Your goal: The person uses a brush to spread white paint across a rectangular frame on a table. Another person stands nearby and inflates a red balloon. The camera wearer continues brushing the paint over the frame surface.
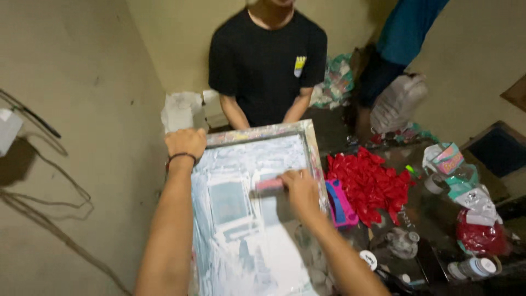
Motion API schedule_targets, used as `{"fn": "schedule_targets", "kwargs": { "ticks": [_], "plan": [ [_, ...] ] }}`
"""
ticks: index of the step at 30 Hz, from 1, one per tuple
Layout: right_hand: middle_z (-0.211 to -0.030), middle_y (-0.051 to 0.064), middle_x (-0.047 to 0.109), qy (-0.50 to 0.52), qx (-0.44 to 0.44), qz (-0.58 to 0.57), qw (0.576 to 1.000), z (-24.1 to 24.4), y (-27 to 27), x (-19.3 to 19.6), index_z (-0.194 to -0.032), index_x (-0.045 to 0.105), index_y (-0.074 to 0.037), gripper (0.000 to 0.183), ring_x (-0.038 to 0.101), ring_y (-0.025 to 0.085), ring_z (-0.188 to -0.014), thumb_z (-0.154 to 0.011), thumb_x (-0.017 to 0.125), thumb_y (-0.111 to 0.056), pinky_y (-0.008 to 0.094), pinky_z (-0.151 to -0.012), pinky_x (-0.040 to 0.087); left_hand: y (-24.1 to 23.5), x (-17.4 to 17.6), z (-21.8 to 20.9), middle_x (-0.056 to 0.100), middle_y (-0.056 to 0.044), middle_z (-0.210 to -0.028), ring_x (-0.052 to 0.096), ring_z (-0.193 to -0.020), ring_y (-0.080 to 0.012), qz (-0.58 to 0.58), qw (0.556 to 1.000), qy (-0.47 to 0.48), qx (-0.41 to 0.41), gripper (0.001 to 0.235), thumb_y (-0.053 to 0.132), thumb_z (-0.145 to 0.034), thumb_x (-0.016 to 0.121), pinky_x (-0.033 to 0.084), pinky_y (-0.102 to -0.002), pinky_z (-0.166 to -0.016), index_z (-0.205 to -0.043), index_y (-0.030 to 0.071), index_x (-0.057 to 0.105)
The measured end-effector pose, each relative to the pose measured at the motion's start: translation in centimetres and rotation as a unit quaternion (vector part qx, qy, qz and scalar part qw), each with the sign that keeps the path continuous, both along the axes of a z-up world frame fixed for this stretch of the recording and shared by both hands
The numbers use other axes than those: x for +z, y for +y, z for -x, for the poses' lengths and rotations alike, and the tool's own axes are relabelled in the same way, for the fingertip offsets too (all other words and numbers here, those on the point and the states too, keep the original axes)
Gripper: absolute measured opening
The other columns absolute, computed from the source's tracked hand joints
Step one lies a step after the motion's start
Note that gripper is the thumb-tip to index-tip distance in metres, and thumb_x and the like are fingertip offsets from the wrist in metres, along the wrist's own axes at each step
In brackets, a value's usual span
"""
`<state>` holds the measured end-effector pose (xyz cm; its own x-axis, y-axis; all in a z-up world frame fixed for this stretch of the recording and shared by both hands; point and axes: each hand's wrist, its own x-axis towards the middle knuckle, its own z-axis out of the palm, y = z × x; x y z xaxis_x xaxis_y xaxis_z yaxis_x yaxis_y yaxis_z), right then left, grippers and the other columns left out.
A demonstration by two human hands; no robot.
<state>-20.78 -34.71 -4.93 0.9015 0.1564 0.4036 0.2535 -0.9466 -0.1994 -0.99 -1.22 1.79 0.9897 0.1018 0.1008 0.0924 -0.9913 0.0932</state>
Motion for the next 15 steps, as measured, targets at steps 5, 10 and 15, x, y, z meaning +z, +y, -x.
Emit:
{"fn": "schedule_targets", "kwargs": {
  "ticks": [5, 10, 15],
  "plan": [
    [-0.110, -0.015, 0.073, 0.048, -0.022, -0.008, 0.999, -4.2, -0.6, -0.5, -0.113, 0.078, -0.040, 0.032, 0.062, 0.022, -0.117, -0.083, 0.085, -0.032, 0.046, -0.085, 0.063, 0.1, -0.4, -0.1, 0.084, -0.017, -0.120, 0.077, -0.122, -0.0404, -0.011, 1.000, 0.012, -0.014, 0.070, 0.046, -0.108, 0.026, 0.049, -0.056, -0.107, -0.119, 0.009, 0.084],
    [-0.110, -0.016, 0.072, 0.091, -0.031, 0.003, 0.995, -4.3, 0.0, -1.4, -0.111, 0.077, -0.039, 0.037, 0.060, 0.023, -0.118, -0.076, 0.090, -0.035, 0.051, -0.086, 0.061, -0.3, -3.6, -1.8, 0.085, -0.015, -0.116, 0.079, -0.117, -0.0390, 0.021, 0.999, 0.024, -0.011, 0.067, 0.044, -0.105, 0.028, 0.051, -0.053, -0.104, -0.114, 0.010, 0.085],
    [-0.109, -0.015, 0.072, 0.106, -0.036, -0.045, 0.993, -5.3, 0.2, -3.3, -0.111, 0.077, -0.038, 0.035, 0.061, 0.022, -0.117, -0.079, 0.089, -0.030, 0.047, -0.091, 0.061, -0.1, -9.4, -4.5, 0.085, -0.017, -0.110, 0.080, -0.111, -0.0382, 0.075, 0.996, 0.039, -0.007, 0.059, 0.040, -0.103, 0.036, 0.055, -0.053, -0.098, -0.108, 0.008, 0.086]
  ]
}}
